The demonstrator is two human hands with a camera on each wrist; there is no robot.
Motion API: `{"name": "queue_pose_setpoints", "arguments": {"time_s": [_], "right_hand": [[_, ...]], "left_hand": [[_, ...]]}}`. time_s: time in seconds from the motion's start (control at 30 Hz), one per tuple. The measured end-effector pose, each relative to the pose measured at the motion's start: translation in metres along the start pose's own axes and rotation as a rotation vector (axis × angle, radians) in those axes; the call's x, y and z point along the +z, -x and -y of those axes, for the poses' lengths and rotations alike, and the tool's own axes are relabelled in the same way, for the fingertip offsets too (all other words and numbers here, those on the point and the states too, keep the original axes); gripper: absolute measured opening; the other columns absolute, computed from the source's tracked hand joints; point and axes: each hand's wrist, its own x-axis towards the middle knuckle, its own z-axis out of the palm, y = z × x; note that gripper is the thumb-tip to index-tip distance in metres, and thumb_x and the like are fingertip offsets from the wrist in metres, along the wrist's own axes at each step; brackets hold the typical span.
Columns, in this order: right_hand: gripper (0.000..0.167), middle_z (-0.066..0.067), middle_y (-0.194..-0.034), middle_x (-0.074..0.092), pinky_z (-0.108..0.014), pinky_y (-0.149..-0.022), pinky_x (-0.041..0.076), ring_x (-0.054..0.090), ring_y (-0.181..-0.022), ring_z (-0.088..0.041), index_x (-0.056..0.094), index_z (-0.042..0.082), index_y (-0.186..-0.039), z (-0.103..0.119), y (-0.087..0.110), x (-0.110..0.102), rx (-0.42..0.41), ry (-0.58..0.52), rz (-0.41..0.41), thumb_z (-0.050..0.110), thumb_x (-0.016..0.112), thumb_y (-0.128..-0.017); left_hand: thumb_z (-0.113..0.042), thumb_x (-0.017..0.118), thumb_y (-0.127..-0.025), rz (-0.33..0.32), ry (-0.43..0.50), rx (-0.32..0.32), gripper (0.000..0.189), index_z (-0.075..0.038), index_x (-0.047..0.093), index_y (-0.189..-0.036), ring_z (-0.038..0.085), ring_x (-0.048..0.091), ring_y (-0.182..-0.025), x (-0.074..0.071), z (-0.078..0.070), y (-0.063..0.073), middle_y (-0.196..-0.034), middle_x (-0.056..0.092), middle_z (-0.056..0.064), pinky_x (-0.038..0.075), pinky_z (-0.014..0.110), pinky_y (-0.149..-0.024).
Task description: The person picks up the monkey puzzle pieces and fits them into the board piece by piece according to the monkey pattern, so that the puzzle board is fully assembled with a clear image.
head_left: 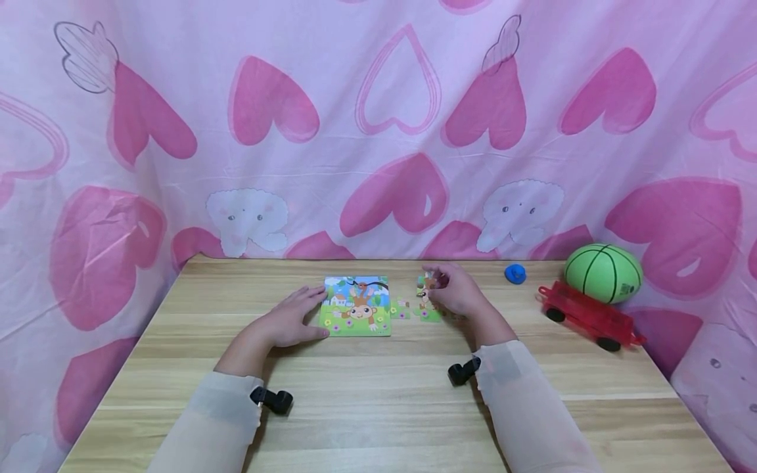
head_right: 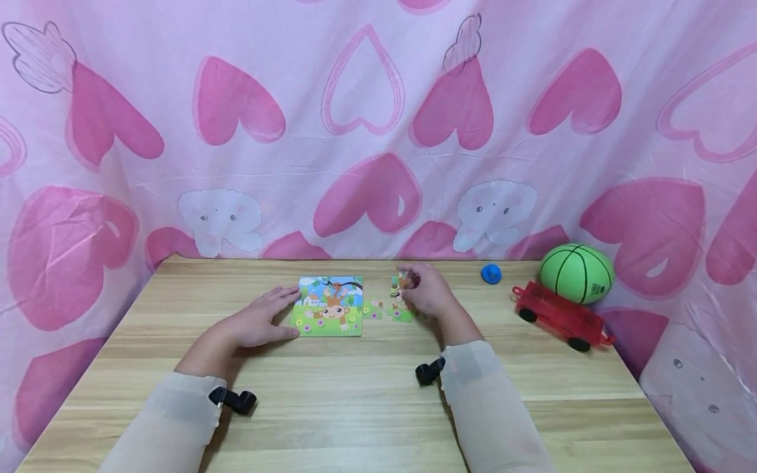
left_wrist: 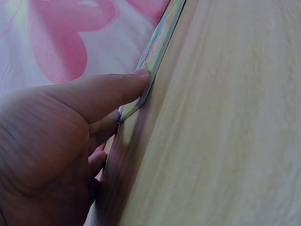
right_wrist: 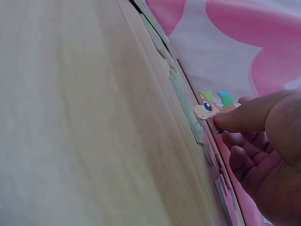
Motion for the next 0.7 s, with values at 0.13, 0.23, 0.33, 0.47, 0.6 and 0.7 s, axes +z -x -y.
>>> {"name": "queue_pose_setpoints", "arguments": {"time_s": [0.13,0.23,0.33,0.47,0.6,0.7], "right_hand": [[0.048,-0.009,-0.12,0.061,-0.034,-0.08,0.056,0.059,-0.104,-0.027,0.065,0.019,-0.147,0.001,0.001,0.0,0.001,-0.011,-0.012,0.008,0.07,-0.101],[0.042,-0.01,-0.121,0.065,-0.033,-0.08,0.057,0.061,-0.105,-0.028,0.066,0.018,-0.146,0.001,0.0,0.0,0.003,-0.042,-0.014,0.011,0.067,-0.105],[0.038,-0.009,-0.117,0.068,-0.032,-0.079,0.057,0.061,-0.103,-0.027,0.067,0.017,-0.145,0.003,0.0,0.0,-0.005,-0.073,-0.022,0.015,0.066,-0.106],[0.037,-0.006,-0.113,0.069,-0.032,-0.075,0.058,0.061,-0.1,-0.026,0.068,0.018,-0.143,0.013,0.002,0.001,-0.005,-0.116,-0.025,0.019,0.067,-0.106],[0.038,-0.004,-0.113,0.071,-0.031,-0.074,0.059,0.063,-0.099,-0.024,0.069,0.018,-0.142,0.03,0.004,0.007,-0.037,-0.125,0.003,0.02,0.07,-0.104],[0.038,-0.002,-0.113,0.073,-0.03,-0.074,0.06,0.066,-0.098,-0.022,0.07,0.018,-0.141,0.044,0.004,0.017,-0.08,-0.099,0.046,0.02,0.072,-0.103]], "left_hand": [[-0.051,0.076,-0.095,-0.001,-0.003,0.001,0.093,-0.019,0.032,-0.17,0.041,0.008,-0.169,0.0,0.0,0.0,-0.181,0.021,0.003,0.015,0.07,-0.134],[-0.051,0.076,-0.095,0.002,-0.002,-0.001,0.093,-0.02,0.031,-0.17,0.04,0.007,-0.17,0.0,0.0,0.0,-0.181,0.021,0.002,0.015,0.07,-0.134],[-0.051,0.076,-0.095,0.004,0.002,-0.001,0.093,-0.02,0.031,-0.17,0.04,0.007,-0.17,0.001,0.001,-0.001,-0.182,0.021,0.002,0.015,0.069,-0.134],[-0.051,0.077,-0.095,0.002,0.002,0.005,0.093,-0.02,0.032,-0.17,0.04,0.007,-0.17,0.001,0.002,-0.002,-0.181,0.021,0.001,0.015,0.069,-0.134],[-0.051,0.076,-0.095,0.002,0.0,0.008,0.093,-0.02,0.032,-0.17,0.04,0.008,-0.17,0.001,0.003,-0.001,-0.181,0.021,0.001,0.015,0.069,-0.134],[-0.051,0.076,-0.096,0.004,0.003,0.005,0.093,-0.02,0.032,-0.17,0.04,0.007,-0.17,0.001,0.003,-0.001,-0.182,0.021,0.001,0.014,0.069,-0.134]]}}
